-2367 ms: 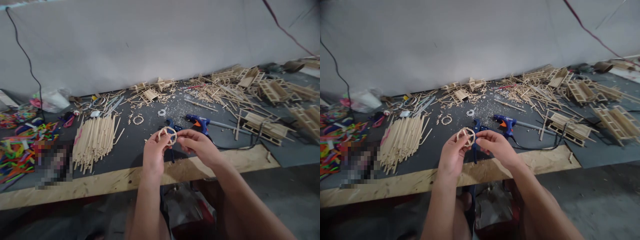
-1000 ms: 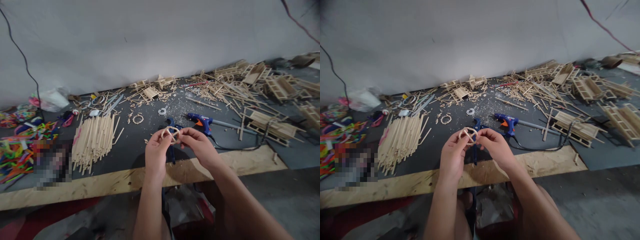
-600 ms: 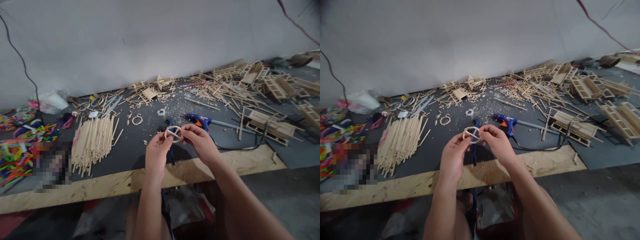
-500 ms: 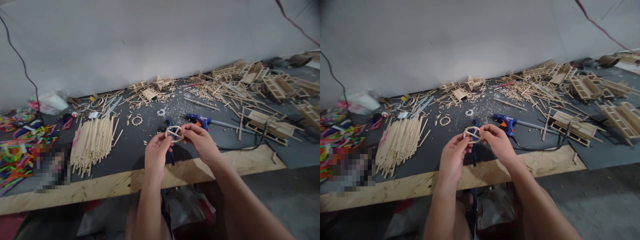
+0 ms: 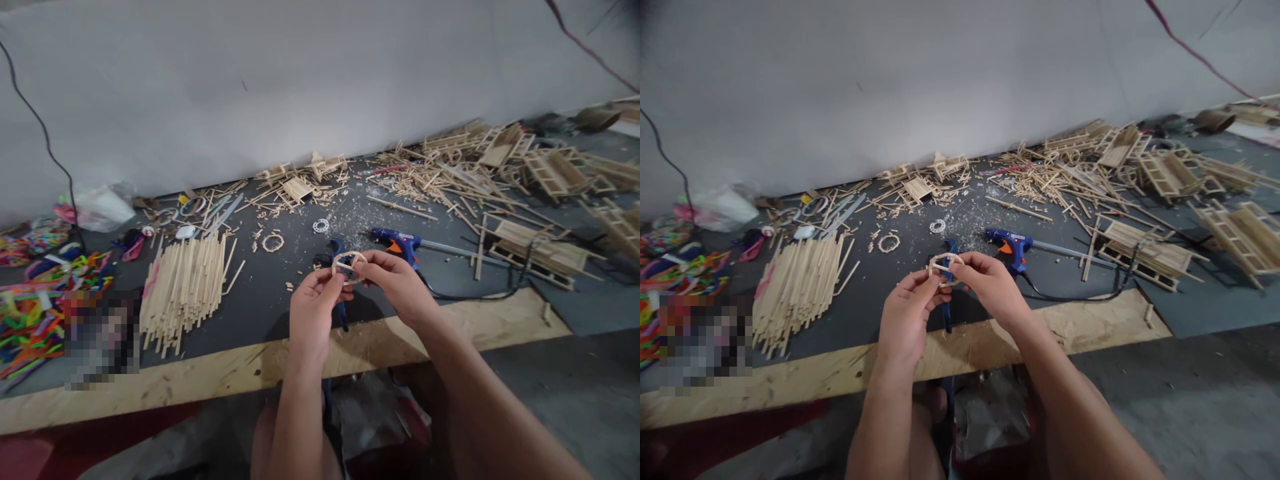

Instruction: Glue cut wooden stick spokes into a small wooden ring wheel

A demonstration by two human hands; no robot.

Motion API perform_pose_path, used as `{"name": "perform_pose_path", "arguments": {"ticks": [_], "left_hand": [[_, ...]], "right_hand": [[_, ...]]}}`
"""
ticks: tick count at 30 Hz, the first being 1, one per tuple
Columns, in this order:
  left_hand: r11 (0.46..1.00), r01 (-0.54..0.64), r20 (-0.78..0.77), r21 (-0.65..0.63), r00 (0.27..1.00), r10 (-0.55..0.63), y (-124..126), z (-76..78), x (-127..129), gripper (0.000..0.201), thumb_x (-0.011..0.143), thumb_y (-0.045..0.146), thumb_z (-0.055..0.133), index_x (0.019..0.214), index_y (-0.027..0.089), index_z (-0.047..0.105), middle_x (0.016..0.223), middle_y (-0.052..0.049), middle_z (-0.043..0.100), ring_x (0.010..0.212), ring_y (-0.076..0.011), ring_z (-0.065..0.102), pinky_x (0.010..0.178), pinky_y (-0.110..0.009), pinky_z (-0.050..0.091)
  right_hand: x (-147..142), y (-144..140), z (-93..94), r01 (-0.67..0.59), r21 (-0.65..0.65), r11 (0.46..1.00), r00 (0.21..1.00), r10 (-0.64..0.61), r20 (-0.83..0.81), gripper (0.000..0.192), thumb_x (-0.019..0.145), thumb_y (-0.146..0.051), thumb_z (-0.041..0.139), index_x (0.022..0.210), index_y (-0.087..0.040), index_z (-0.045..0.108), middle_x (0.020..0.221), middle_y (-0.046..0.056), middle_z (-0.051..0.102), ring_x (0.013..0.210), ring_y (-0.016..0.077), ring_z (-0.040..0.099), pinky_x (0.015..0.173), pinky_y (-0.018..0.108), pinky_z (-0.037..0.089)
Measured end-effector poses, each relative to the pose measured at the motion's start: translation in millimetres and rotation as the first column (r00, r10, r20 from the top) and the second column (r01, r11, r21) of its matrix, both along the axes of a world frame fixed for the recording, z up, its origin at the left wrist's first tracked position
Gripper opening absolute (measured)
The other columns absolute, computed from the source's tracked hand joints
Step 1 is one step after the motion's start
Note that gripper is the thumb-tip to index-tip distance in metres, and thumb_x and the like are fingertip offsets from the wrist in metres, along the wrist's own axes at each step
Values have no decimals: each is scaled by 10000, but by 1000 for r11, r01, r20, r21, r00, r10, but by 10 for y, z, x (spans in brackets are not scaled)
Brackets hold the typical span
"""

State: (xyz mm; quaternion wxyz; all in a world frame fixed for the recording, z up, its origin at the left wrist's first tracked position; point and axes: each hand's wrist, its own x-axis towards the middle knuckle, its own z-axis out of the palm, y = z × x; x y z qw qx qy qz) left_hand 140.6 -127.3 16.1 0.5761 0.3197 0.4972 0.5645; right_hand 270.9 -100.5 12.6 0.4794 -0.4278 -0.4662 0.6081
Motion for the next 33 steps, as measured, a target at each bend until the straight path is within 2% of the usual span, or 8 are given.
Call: {"name": "perform_pose_path", "arguments": {"ticks": [14, 20, 24, 29, 33], "left_hand": [[999, 43, -1, 0, 999, -43, -14, 30, 9, 134, 706, 238, 671, 799, 146, 641, 715, -20, 670, 651, -118, 623, 615, -239, 501], [999, 52, -6, 1, 999, -52, -27, 16, 22, 155, 713, 234, 666, 836, 144, 636, 749, -30, 678, 677, -123, 629, 635, -243, 504], [997, 72, 43, 8, 996, -72, -25, 40, 24, 138, 716, 227, 665, 818, 141, 629, 752, -28, 677, 674, -123, 629, 637, -245, 505], [997, 74, 88, 33, 993, -77, -25, 56, 13, 122, 729, 215, 652, 826, 144, 632, 764, -19, 668, 677, -112, 625, 693, -255, 507], [997, 70, 23, 34, 997, -71, -11, 12, -25, 178, 721, 251, 662, 868, 155, 633, 850, -37, 662, 779, -137, 618, 758, -285, 490]], "right_hand": [[-22, 0, 10, 0, 2, 1000, 1000, 0, -16, 181, 751, -360, 598, 721, -182, 607, 700, -11, 580, 651, 108, 487, 621, 249, 372], [-31, 1, -6, 16, 2, 1000, 1000, -16, -24, 178, 748, -364, 600, 721, -188, 610, 698, -13, 582, 652, 111, 488, 623, 254, 374], [-27, -6, -4, -21, -9, 1000, 999, 21, -47, 172, 755, -358, 594, 783, -190, 622, 731, -11, 589, 663, 109, 491, 631, 256, 372], [0, -33, 8, -44, 11, 999, 997, 44, -62, 141, 744, -323, 617, 780, -189, 591, 730, -25, 582, 653, 95, 480, 645, 243, 375], [31, -28, -17, -19, 44, 999, 1000, 20, -17, 149, 740, -326, 626, 741, -183, 583, 696, -30, 569, 655, 96, 486, 661, 241, 375]]}}
